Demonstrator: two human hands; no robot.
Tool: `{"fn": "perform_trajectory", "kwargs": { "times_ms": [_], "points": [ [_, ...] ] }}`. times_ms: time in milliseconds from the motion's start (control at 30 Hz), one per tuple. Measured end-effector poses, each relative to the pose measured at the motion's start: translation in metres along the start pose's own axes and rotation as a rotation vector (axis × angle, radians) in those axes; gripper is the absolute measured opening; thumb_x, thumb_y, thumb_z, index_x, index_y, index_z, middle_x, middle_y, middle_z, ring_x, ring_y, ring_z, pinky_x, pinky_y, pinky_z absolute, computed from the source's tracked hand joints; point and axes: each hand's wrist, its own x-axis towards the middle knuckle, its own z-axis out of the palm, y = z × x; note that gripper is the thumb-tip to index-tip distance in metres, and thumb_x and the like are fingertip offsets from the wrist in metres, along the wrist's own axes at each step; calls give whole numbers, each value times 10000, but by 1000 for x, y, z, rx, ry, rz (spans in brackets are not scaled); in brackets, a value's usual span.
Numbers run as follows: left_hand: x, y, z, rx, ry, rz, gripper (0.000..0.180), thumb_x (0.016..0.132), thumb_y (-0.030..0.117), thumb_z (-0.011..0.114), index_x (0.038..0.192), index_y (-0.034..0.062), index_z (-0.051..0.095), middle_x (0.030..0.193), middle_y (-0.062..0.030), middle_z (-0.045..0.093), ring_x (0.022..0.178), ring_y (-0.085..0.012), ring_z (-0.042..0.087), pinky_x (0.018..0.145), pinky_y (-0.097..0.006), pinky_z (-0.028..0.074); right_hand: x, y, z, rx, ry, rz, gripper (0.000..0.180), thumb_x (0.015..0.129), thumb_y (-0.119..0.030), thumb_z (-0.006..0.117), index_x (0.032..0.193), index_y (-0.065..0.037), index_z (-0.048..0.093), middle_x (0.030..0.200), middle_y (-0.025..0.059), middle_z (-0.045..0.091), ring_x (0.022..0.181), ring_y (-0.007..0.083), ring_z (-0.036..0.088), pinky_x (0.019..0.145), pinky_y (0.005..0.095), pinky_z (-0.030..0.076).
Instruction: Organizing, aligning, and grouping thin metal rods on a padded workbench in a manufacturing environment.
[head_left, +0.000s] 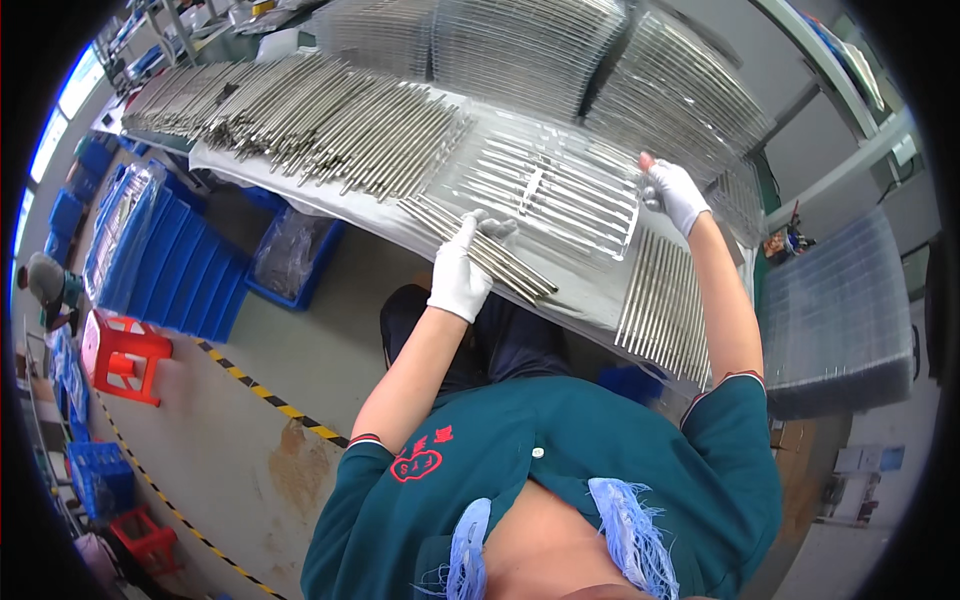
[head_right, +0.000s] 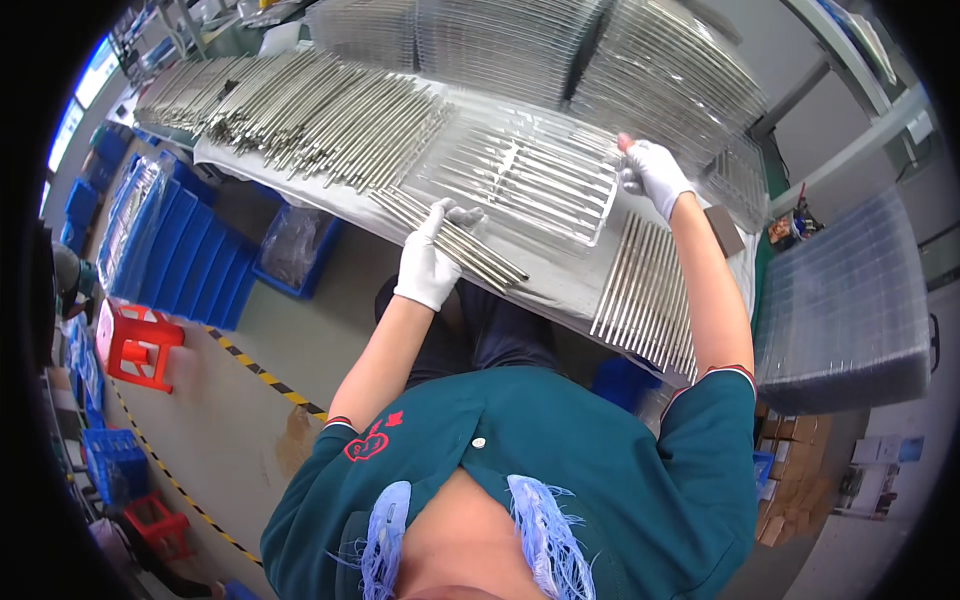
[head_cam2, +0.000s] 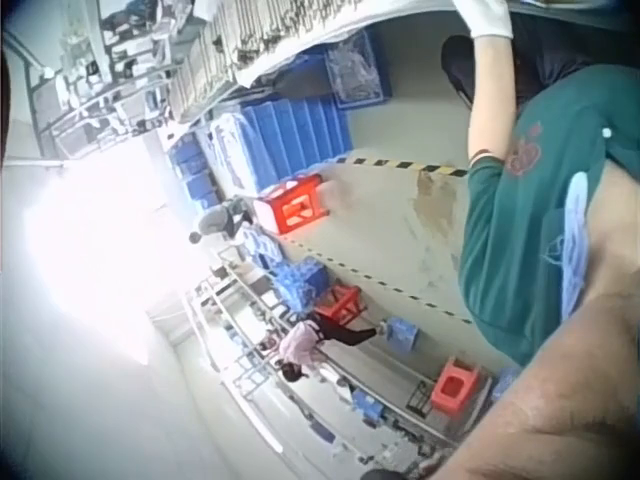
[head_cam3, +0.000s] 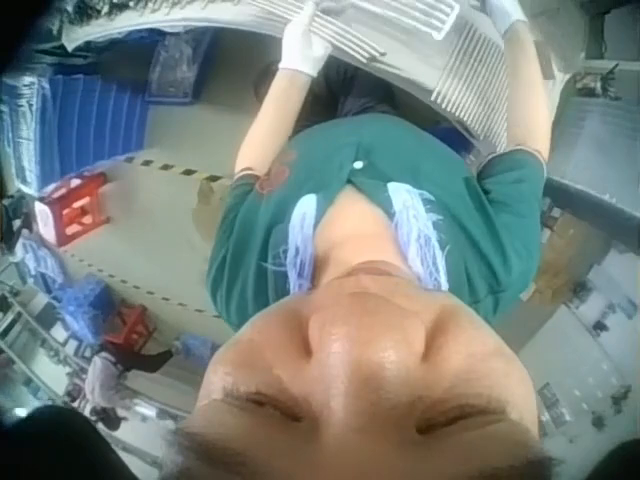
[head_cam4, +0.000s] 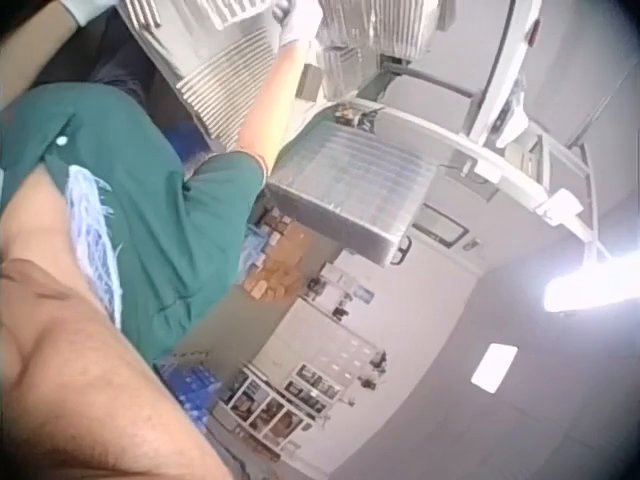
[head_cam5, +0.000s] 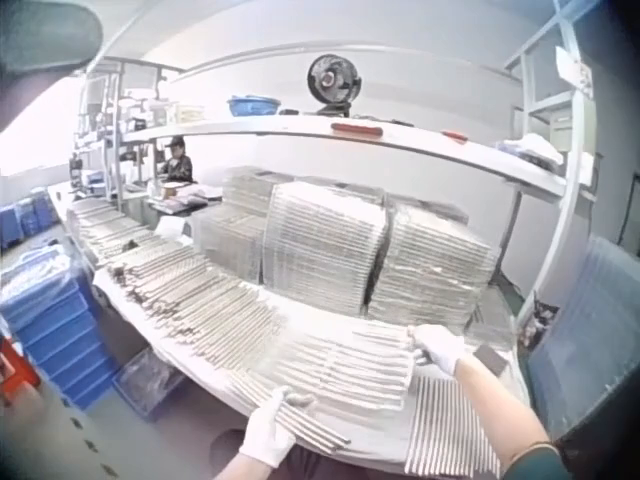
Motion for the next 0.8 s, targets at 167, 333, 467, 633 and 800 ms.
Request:
{"fn": "perform_trajectory", "kwargs": {
  "times_ms": [167,333,467,633,800],
  "points": [
    [-2,0,-2,-27,-27,-6,211,973,208,534,1046,10,536,957,-126,579,1062,-335,580,1012,-497,465,16,27,1,-150,-39,108,427,898,-488,615,976,-69,593,787,13,607,601,81,542,516,242,471],
    [-6,0,5,-33,20,-35,199,973,208,537,1028,17,544,969,-130,580,1074,-333,574,1026,-484,456,0,7,0,-788,266,-22,579,876,-495,627,1220,-37,543,893,72,691,764,177,653,681,320,528],
    [-6,3,3,-19,40,-32,194,974,208,535,1022,20,551,981,-133,583,1084,-332,573,1021,-485,458,-50,-16,48,-768,68,-512,623,860,-471,629,1345,-104,490,1183,126,642,1038,312,636,921,387,483],
    [-3,1,2,3,0,-35,201,981,209,521,1036,18,548,994,-137,585,1085,-332,572,1025,-491,452,-44,9,110,-1149,-281,-967,573,895,-501,531,1335,-135,520,1396,172,438,1325,388,360,1103,504,272],
    [-1,1,-1,-8,23,-40,211,988,199,505,1079,9,523,994,-140,583,1090,-336,568,1029,-499,445,-36,8,120,-1324,-268,-775,659,896,-596,455,1379,-149,478,1458,197,364,1364,416,288,1125,536,200]
  ]
}}
